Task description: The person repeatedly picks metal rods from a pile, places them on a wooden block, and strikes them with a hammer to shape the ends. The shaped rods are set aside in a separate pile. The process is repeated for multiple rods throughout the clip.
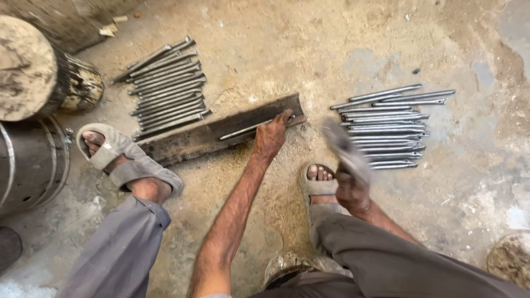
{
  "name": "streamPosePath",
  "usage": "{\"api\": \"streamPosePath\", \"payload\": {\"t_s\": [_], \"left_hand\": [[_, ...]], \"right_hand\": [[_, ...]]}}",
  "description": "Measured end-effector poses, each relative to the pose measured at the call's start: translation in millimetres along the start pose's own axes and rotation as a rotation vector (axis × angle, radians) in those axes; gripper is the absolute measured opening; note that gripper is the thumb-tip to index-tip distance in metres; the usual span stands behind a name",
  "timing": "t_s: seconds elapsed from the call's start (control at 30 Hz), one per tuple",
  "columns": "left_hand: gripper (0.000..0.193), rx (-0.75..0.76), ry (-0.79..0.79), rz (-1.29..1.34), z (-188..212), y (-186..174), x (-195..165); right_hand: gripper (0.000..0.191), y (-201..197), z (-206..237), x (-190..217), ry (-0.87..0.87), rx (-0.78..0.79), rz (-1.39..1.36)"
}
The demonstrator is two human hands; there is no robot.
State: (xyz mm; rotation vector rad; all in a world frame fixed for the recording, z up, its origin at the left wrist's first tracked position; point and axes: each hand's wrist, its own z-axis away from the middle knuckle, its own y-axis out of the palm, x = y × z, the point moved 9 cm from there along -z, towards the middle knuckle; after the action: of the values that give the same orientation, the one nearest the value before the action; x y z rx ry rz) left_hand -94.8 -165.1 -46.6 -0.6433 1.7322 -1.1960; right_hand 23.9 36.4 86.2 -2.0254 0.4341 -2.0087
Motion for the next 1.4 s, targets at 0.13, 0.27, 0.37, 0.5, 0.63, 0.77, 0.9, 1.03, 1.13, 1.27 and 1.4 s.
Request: {"api": "streamPosePath", "payload": {"t_s": [0.13,0.27,0.37,0.5,0.63,0.77,0.9,1.03,1.13,1.27,1.4], "left_hand": [[0.069,-0.135,0.054,0.019,3,-16,-8],[0.062,-0.069,0.003,0.008,3,-16,-7],[0.062,-0.062,0.002,-0.025,-2,-21,-8],[0.064,-0.03,-0.054,0.048,-3,-18,-5],[0.065,-0.029,-0.027,-0.024,5,-8,-6],[0.064,-0.02,-0.016,-0.025,0,-1,3],[0.067,-0.034,0.015,-0.043,1,-5,-2],[0.062,-0.086,-0.017,-0.048,9,-13,-6],[0.054,-0.007,-0.032,-0.028,5,-7,-2],[0.057,-0.146,0.032,-0.017,-1,-27,-6],[0.045,-0.061,-0.079,0.075,-2,-35,-4]], "right_hand": [[0.034,15,11,-49,0.649,0.313,0.216],[0.032,-14,1,18,-0.021,0.006,-0.131],[0.037,-11,-2,17,-0.064,-0.054,-0.216],[0.036,7,0,-36,0.472,0.248,0.245],[0.033,-9,-2,5,0.12,0.04,-0.158],[0.031,-1,-9,-2,0.155,-0.043,-0.329],[0.035,2,-3,-39,0.443,0.237,0.225],[0.036,-24,-2,2,-0.025,-0.053,0.054],[0.041,-13,-4,-6,0.047,-0.137,-0.314],[0.043,24,5,-49,0.525,0.328,0.29],[0.048,-3,4,-24,0.311,0.136,-0.109]]}}
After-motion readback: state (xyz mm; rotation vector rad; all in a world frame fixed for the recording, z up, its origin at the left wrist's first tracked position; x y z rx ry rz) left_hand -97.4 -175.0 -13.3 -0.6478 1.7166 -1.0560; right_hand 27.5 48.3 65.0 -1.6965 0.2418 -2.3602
